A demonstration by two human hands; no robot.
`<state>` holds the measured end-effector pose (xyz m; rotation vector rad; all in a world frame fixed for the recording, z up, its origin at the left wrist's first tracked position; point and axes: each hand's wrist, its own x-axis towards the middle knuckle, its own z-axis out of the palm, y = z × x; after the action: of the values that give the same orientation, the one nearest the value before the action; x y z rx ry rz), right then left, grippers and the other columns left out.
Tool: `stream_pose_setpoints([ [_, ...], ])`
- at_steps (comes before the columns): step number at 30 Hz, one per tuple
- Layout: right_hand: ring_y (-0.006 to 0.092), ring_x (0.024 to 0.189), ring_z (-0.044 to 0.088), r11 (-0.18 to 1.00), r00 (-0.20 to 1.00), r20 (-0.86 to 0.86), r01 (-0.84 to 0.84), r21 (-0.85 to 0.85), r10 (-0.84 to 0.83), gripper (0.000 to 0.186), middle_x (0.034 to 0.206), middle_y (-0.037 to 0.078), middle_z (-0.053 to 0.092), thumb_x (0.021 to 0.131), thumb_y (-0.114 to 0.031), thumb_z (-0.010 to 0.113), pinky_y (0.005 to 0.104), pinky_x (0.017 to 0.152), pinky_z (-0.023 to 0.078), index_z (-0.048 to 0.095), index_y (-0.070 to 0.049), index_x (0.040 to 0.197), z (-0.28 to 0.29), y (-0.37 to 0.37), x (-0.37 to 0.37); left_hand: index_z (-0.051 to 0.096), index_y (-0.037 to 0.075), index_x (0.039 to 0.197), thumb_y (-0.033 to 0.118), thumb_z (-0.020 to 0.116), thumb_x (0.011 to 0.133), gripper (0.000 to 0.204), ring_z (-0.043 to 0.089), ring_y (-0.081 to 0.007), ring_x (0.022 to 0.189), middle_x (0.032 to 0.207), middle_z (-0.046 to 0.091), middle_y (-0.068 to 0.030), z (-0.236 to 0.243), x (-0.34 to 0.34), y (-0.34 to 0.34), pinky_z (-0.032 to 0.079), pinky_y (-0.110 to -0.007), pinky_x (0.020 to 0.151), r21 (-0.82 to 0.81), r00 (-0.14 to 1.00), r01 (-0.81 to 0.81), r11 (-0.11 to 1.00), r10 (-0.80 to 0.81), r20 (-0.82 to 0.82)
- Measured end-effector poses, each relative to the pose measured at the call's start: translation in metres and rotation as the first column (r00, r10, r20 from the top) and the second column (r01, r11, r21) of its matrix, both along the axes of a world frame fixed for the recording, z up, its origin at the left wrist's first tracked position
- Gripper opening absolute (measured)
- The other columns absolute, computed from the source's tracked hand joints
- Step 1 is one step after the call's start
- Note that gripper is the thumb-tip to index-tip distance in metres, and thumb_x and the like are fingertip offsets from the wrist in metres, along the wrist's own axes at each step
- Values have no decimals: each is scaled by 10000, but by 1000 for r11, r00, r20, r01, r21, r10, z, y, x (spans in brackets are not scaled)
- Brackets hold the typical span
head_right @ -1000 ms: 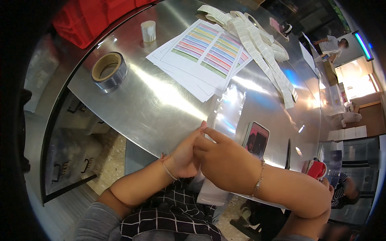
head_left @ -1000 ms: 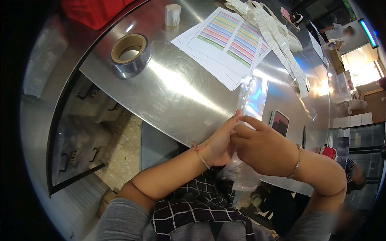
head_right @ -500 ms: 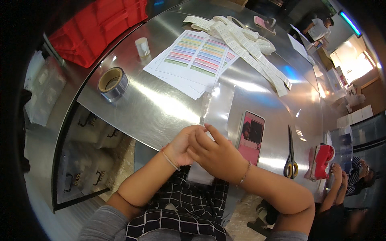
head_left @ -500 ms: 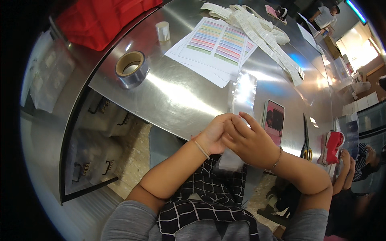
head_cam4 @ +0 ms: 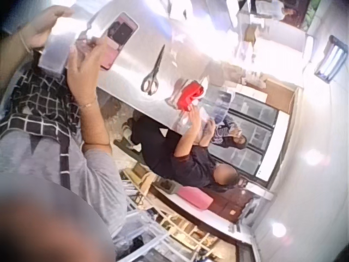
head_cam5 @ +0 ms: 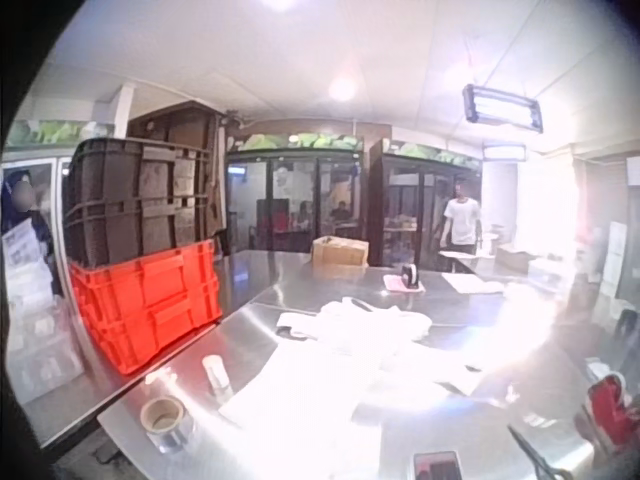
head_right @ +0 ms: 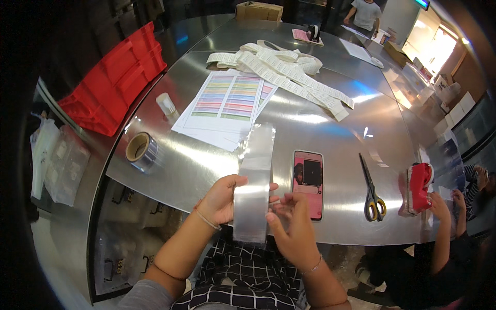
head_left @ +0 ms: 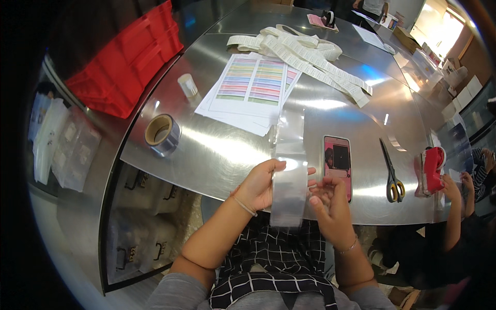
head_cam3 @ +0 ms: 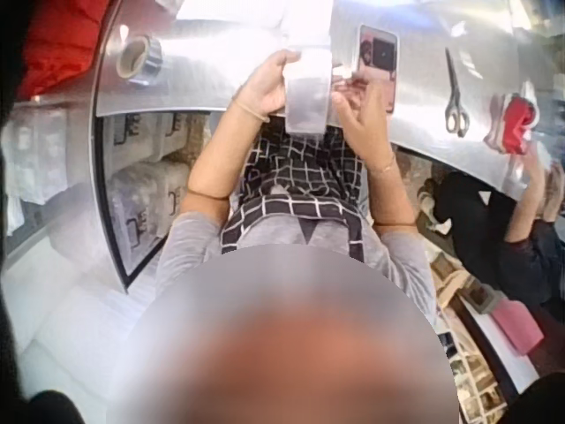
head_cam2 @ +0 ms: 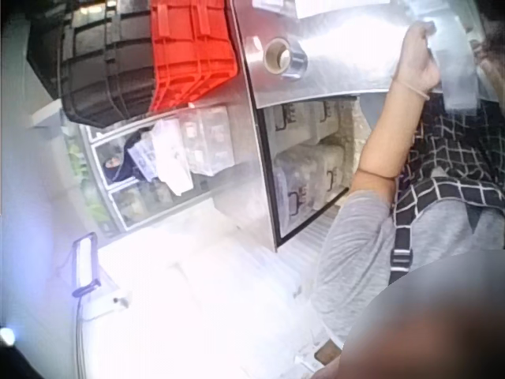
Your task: The person repeatedly folds and seals small transparent pouches using clear adhesive tape on a stainless steel table. They pick up a pouch, fold the top edge, apply tape to seal it, and place the finished pouch aside. The process is repeated multiple times with similar pouches.
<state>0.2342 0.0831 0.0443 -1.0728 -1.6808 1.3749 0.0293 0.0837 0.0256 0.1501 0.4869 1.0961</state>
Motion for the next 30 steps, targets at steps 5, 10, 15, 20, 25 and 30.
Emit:
stream_pose_setpoints([
  [5,170,1082,605,975,954,-268,-176,-136,135,469,1225,167,558,1006,-48,603,319,946,500,301,43,1353,-20,-18,0,214,-130,1519,227,366,986,659,471,-419,1379,1539,390,-289,2,10,-7,425,-560,1134,42,996,-30,999,26,79],
  [10,84,927,603,876,957,-262,-229,-424,123,282,1048,75,630,1034,-108,575,253,792,496,478,54,1244,-16,-21,10,196,-108,1538,232,420,970,698,456,-412,1395,1562,351,-300,3,21,-19,384,-555,1165,112,999,-43,993,39,33],
  [15,32,693,506,875,946,-309,-228,-427,96,188,817,-38,574,1020,-154,603,240,593,422,592,19,1094,-10,-36,14,232,-55,1559,262,485,929,749,427,-397,1426,1561,375,-280,6,23,-16,368,-527,1178,300,988,-154,941,141,63],
  [20,39,591,407,913,957,-9,-279,-299,289,205,653,-30,456,977,-182,669,258,512,338,605,11,950,6,-40,28,378,-47,1498,230,526,887,688,520,-367,1334,1496,469,-258,21,-8,5,432,-520,1125,291,936,-350,890,319,150],
  [25,156,613,490,936,926,139,-344,-78,352,257,698,106,567,959,-212,680,327,575,418,635,27,1041,24,-32,20,413,25,1477,183,539,867,643,617,-324,1161,1293,594,-205,52,-53,20,508,-495,1040,463,931,-364,808,336,145],
  [30,296,717,594,955,951,140,-286,72,275,310,792,205,621,974,-255,647,399,696,482,636,41,1066,9,7,-34,436,17,1477,158,516,870,628,642,-283,1116,1210,642,-168,51,-97,64,519,-445,999,563,820,-373,737,546,-173],
])
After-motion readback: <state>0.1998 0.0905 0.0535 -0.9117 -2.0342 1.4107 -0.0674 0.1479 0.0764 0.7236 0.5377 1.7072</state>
